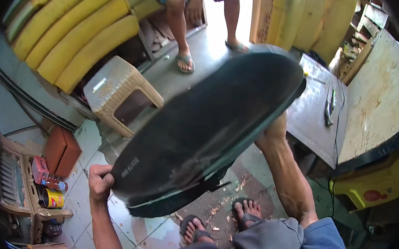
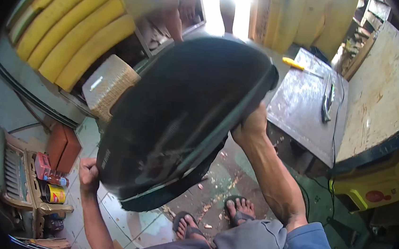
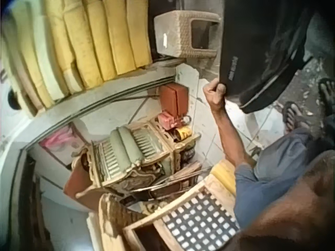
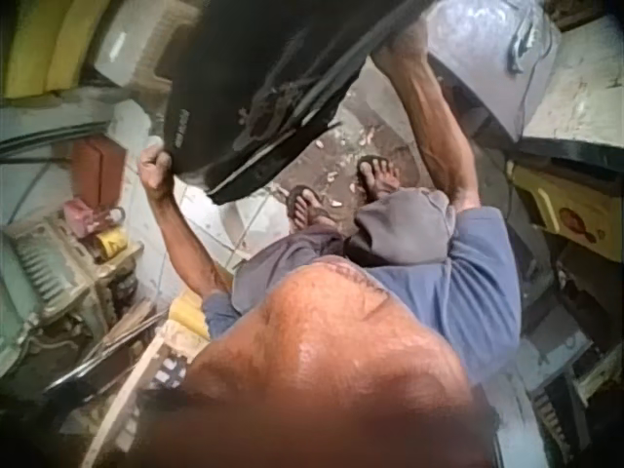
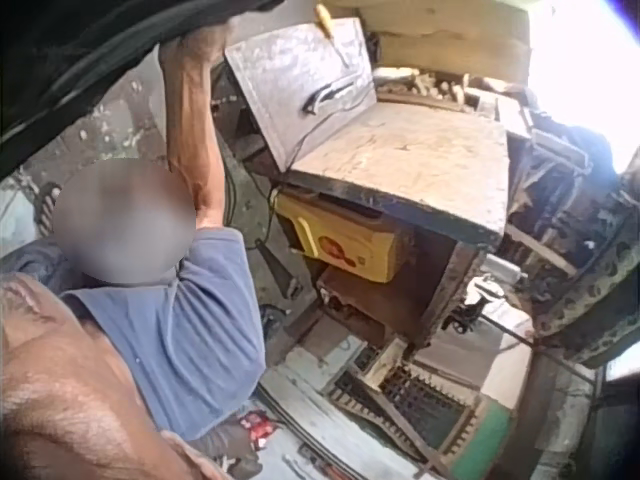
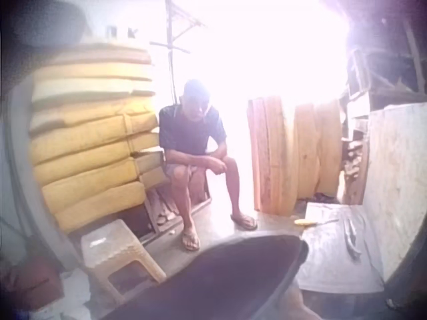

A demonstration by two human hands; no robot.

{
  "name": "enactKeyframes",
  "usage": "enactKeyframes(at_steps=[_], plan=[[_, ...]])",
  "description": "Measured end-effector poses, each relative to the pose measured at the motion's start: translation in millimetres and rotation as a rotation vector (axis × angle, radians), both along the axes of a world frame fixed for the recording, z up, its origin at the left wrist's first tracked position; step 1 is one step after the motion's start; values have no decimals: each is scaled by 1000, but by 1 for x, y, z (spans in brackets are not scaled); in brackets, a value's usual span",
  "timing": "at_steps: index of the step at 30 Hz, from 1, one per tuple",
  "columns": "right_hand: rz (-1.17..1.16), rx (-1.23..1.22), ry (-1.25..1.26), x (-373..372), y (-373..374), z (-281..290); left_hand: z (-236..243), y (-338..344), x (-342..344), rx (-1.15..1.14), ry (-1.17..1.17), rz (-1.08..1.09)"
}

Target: The person uses a small metal tool to scrape and clean the edges of a black plastic motorcycle part. They remove debris and old adhesive residue from the perimeter of the object while holding it on the floor.

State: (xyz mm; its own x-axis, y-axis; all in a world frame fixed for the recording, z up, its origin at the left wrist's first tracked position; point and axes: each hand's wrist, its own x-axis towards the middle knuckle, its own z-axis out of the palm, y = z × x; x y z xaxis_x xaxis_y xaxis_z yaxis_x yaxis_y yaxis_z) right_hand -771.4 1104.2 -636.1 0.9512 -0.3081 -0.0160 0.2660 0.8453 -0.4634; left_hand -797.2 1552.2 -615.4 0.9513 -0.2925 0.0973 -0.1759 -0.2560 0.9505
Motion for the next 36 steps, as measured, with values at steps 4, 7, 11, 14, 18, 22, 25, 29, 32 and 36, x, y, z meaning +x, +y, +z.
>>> enactKeyframes(at_steps=[4,7,11,14,18,22,25,29,32,36], plan=[[50,-47,-414,16,9,86,-29,-3,37,-313,1,-36],[-49,-238,-436,24,26,116,-16,-16,44,-152,-112,-78],[-256,-834,-291,28,65,143,81,-56,19,10,-430,205],[-170,-879,-629,17,102,166,174,-93,1,203,-1147,417],[-572,-1259,-812,-1,127,199,242,-123,-13,636,-1459,667],[-276,-1245,-764,-10,132,233,247,-127,6,621,-1463,819],[448,-693,-541,0,140,246,249,-105,30,447,-1471,738],[322,-970,-579,29,131,213,243,-59,61,130,-1231,700],[145,-1403,-569,52,87,131,230,-8,95,24,-1265,674],[-123,-1467,402,3,8,-51,221,106,107,-48,-1116,961]])
